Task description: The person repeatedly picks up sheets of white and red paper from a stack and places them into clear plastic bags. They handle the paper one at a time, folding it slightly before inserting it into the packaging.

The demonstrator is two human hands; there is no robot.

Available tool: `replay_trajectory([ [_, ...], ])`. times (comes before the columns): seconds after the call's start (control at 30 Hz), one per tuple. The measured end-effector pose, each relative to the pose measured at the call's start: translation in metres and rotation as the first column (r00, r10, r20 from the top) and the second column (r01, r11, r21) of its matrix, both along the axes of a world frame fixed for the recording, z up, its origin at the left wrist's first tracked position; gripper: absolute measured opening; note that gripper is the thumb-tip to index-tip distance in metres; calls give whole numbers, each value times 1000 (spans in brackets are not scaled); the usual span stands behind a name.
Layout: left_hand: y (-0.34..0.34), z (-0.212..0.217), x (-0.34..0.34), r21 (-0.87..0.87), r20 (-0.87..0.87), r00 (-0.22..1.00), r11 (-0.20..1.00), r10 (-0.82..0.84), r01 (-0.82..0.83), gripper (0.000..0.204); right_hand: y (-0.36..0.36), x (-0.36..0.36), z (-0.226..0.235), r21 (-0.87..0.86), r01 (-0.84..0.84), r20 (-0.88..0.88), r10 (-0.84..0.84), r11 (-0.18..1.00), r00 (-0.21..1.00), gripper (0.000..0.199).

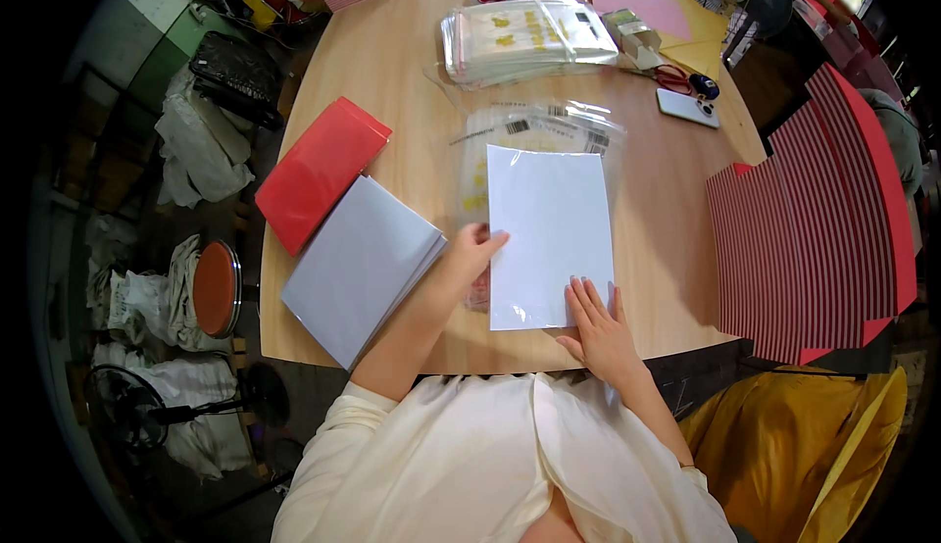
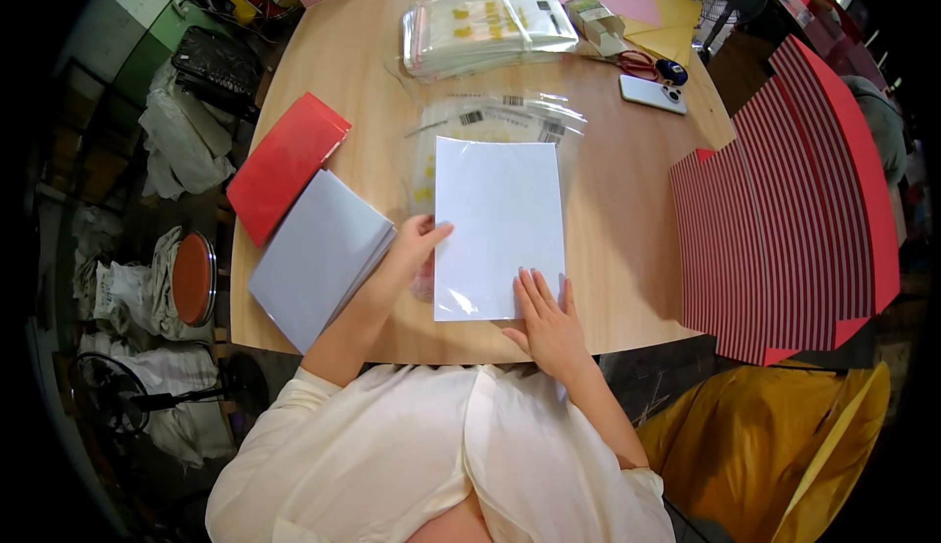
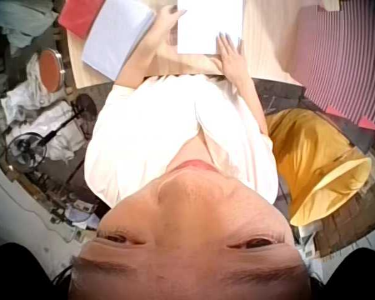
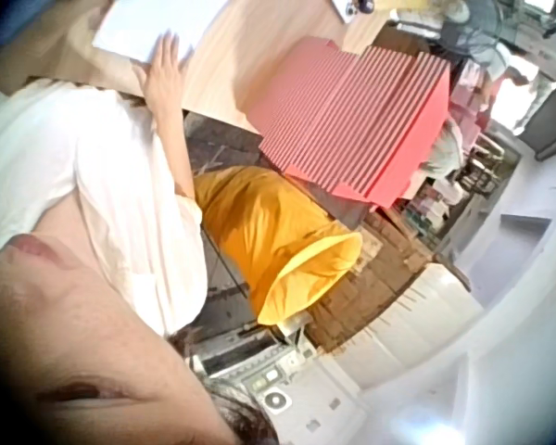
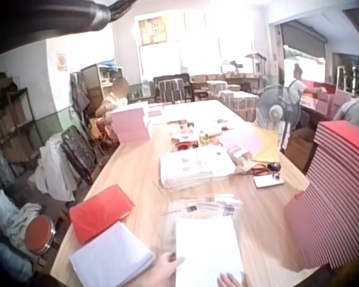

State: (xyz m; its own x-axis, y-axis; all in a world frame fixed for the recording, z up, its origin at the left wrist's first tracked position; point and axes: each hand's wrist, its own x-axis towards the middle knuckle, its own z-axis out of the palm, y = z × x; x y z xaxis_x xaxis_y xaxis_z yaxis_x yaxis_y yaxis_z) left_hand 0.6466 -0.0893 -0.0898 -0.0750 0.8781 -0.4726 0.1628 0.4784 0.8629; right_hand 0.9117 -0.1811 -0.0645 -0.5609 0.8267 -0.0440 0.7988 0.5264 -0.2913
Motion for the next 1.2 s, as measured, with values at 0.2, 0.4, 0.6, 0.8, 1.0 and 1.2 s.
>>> replay_trajectory([
  [0.2, -8, 19, 25, 259, -113, 990, 960, -81, 108, 34, 10, 5, -1, 75, 60, -117, -51, 995, 992, 70],
  [0.4, -20, 107, -37, 409, 205, 957, 906, -206, 107, 42, 49, -10, 33, -336, 271, -881, -403, 902, 247, 69],
  [0.6, -27, 138, -173, 395, -216, 940, 857, -264, 332, 42, 48, -81, 45, -703, -577, -572, -812, 415, 113, 30],
  [0.8, -50, 81, -266, 185, -671, 736, 942, -87, 280, 42, 35, -217, -10, -790, -608, -348, -873, 78, 341, 24],
  [1.0, -81, 50, -271, 77, -911, 411, 994, 39, 77, 58, 33, -261, -24, -892, -410, -393, -772, 189, 500, 20],
  [1.2, -81, 2, -176, 308, -948, 204, 866, 245, 395, 62, 43, -228, -32, -901, -299, -433, -579, 315, 691, 21],
])
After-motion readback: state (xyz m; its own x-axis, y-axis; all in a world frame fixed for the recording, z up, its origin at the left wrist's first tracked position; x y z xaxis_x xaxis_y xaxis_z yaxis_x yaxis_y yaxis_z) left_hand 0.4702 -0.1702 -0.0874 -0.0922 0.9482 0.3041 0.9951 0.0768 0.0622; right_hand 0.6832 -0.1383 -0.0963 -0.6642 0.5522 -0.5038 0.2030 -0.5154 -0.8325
